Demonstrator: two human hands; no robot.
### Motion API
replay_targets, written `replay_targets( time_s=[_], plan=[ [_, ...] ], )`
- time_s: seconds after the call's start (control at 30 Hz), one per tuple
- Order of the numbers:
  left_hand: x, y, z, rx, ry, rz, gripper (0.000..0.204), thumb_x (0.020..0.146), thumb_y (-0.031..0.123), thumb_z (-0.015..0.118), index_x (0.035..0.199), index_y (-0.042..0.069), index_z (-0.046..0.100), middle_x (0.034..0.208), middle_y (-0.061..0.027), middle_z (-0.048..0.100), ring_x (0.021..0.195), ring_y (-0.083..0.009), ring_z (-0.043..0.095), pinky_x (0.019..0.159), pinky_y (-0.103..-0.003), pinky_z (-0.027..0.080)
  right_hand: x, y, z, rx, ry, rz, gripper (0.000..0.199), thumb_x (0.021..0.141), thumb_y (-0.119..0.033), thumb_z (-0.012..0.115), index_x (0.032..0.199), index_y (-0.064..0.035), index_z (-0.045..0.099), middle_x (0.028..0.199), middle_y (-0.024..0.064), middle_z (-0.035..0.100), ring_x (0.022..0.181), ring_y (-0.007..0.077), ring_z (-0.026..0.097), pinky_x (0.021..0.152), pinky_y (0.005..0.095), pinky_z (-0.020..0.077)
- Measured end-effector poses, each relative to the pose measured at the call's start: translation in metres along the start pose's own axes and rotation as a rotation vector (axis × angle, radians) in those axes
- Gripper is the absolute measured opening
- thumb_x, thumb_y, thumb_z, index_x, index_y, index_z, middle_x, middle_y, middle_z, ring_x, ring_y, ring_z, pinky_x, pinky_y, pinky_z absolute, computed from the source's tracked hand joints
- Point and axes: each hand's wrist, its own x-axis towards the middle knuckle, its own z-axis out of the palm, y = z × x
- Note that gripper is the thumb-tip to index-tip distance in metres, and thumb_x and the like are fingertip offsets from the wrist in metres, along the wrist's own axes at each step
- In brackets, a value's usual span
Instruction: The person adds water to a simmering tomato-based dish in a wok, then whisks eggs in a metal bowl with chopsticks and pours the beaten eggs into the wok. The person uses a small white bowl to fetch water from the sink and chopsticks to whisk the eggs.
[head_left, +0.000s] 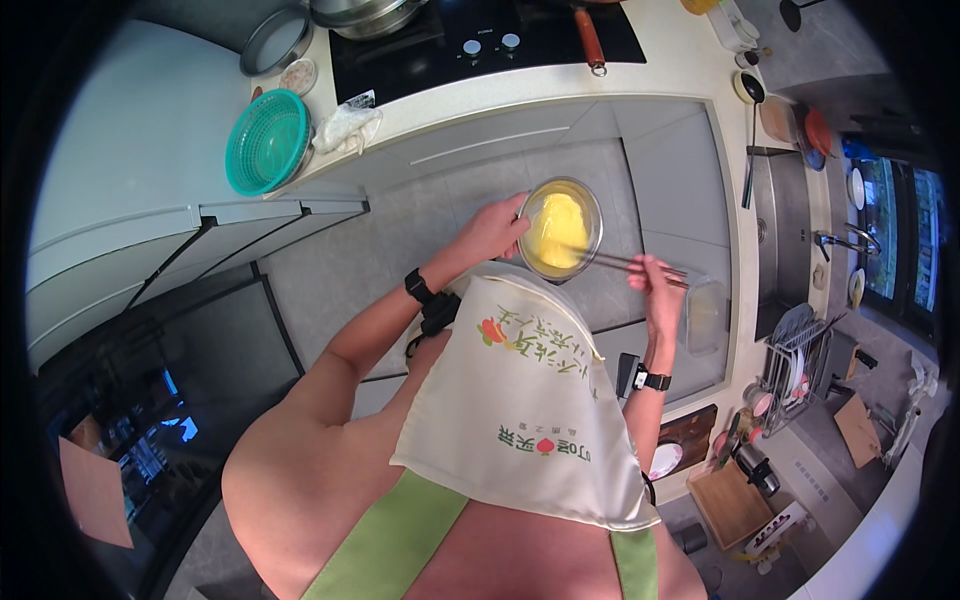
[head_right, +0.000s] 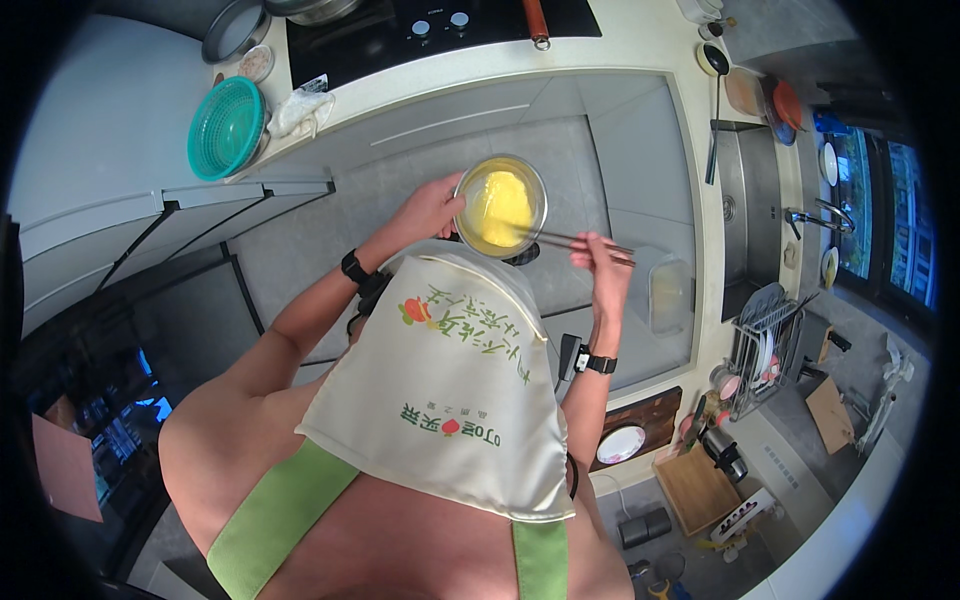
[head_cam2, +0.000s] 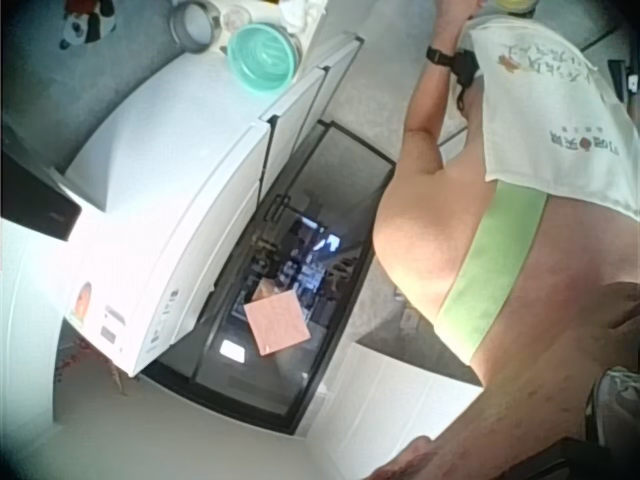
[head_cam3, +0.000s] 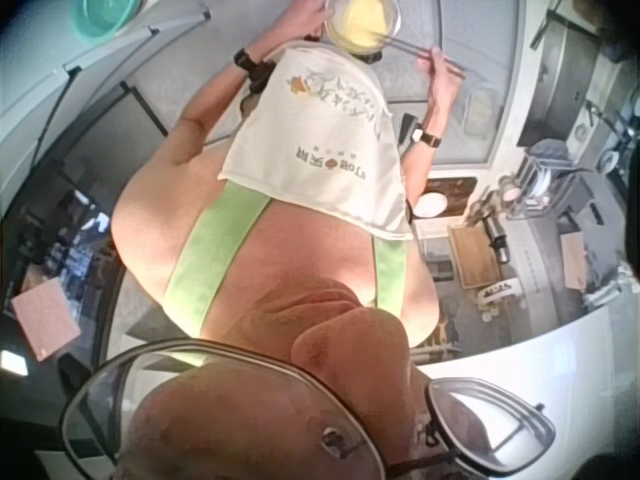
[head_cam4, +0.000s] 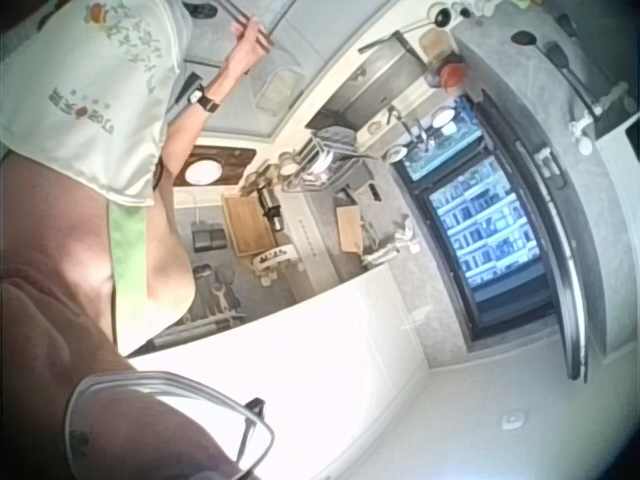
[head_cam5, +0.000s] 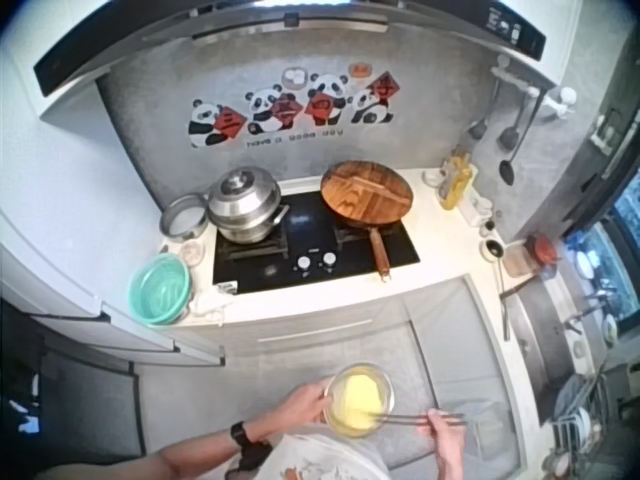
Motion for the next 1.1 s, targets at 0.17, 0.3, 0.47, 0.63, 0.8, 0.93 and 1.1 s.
replay_targets(
  time_s=[0.17,0.3,0.47,0.63,0.8,0.93,1.1],
  plan=[
    [-0.001,0.001,0.001,-0.033,0.002,0.016,0.044,0.099,0.015,0.049,0.142,0.006,0.054,0.065,-0.0076,0.066,0.051,-0.0146,0.064,0.053,-0.031,0.055,-0.001,0.0,-0.003,-0.053,-0.083,0.057,0.03,0.102,-0.021,0.069,0.11,0.0074,0.073,0.095,0.016,0.077,0.075,0.0162,0.073,0.071,0.0253,0.0602],
    [-0.002,-0.001,0.0,-0.037,0.016,-0.002,0.044,0.099,0.014,0.049,0.142,0.006,0.055,0.065,-0.0072,0.066,0.051,-0.0143,0.064,0.053,-0.031,0.055,0.0,0.007,-0.004,0.025,-0.017,0.033,0.028,0.101,-0.02,0.069,0.109,0.0072,0.074,0.094,0.0161,0.077,0.074,0.0159,0.073,0.069,0.0258,0.0603],
    [-0.001,-0.002,0.001,-0.01,0.021,-0.023,0.043,0.099,0.014,0.049,0.141,0.006,0.055,0.065,-0.0067,0.066,0.05,-0.0144,0.063,0.053,-0.031,0.055,0.002,0.014,-0.007,-0.005,-0.081,0.079,0.03,0.102,-0.021,0.068,0.111,0.007,0.073,0.098,0.0164,0.077,0.076,0.0152,0.073,0.07,0.0255,0.0602],
    [0.0,0.002,0.0,-0.014,0.005,0.004,0.043,0.099,0.015,0.049,0.141,0.005,0.055,0.066,-0.0067,0.066,0.051,-0.0142,0.064,0.053,-0.031,0.054,0.002,0.017,-0.009,0.021,-0.12,0.109,0.028,0.103,-0.018,0.067,0.111,0.0082,0.072,0.099,0.0173,0.076,0.077,0.0153,0.073,0.07,0.0241,0.0615],
    [0.001,0.004,0.001,-0.031,-0.033,-0.008,0.041,0.1,0.014,0.049,0.139,0.004,0.056,0.065,-0.0074,0.066,0.052,-0.0146,0.064,0.052,-0.032,0.054,0.005,0.029,-0.002,0.201,-0.078,0.163,0.027,0.104,-0.017,0.066,0.115,0.0075,0.069,0.104,0.0173,0.075,0.079,0.0157,0.074,0.074,0.0242,0.0636],
    [0.003,0.003,0.002,-0.042,-0.038,-0.008,0.04,0.1,0.014,0.049,0.137,0.003,0.056,0.065,-0.0076,0.065,0.052,-0.0149,0.064,0.052,-0.032,0.054,0.008,0.034,0.0,0.369,-0.04,0.094,0.028,0.104,-0.018,0.066,0.116,0.007,0.069,0.103,0.0166,0.076,0.08,0.0162,0.075,0.073,0.0241,0.064],
    [0.004,0.004,0.002,-0.009,-0.05,0.022,0.041,0.099,0.013,0.049,0.139,0.005,0.056,0.066,-0.0069,0.066,0.052,-0.0149,0.064,0.052,-0.032,0.054,0.009,0.028,-0.001,0.194,-0.144,0.203,0.027,0.104,-0.018,0.066,0.114,0.0069,0.071,0.098,0.016,0.076,0.078,0.0159,0.075,0.072,0.0238,0.0638]
  ],
)
